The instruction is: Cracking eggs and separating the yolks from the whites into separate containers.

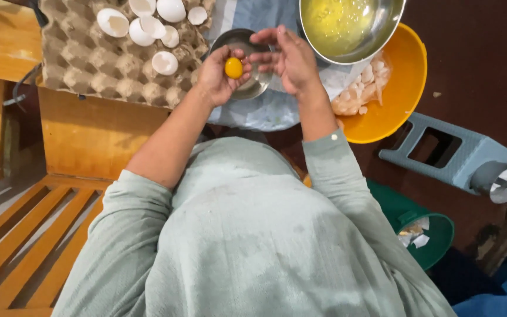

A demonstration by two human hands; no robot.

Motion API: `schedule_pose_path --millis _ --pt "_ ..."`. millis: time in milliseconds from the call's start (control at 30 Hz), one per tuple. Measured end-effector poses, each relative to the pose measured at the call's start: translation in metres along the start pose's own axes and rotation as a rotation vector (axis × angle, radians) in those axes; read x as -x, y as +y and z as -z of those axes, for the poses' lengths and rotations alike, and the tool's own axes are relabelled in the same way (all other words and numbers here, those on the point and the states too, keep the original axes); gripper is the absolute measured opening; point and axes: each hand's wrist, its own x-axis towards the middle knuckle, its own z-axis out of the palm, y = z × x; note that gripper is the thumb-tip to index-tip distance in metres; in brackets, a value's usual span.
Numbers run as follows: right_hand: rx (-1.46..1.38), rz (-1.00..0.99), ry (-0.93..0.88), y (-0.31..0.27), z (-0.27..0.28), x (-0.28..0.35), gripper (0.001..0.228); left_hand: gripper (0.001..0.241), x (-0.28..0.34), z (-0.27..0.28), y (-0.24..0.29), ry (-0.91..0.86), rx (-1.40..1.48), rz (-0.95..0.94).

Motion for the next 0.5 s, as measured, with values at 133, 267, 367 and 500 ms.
schedule_pose_path --millis 133,267,367,500 --pt "0.223 -0.131 0.268 0.019 -0.003 -0.013 0.037 0.035 0.027 -0.025 0.007 0.02 -0.016 -0.003" --pt "-0.104 -0.241 0.194 0.073 0.01 -0.035 0.043 0.036 0.035 -0.038 0.006 -0.024 -0.014 -0.045" --pt "-0.513 -0.389 0.074 0.104 0.023 -0.05 0.035 0.035 0.038 -0.046 0.005 -0.048 -0.044 -0.083" --pt "-0.666 -0.486 -0.011 0.115 0.028 -0.054 0.027 0.031 0.029 -0.053 -0.002 0.024 -0.062 -0.149"
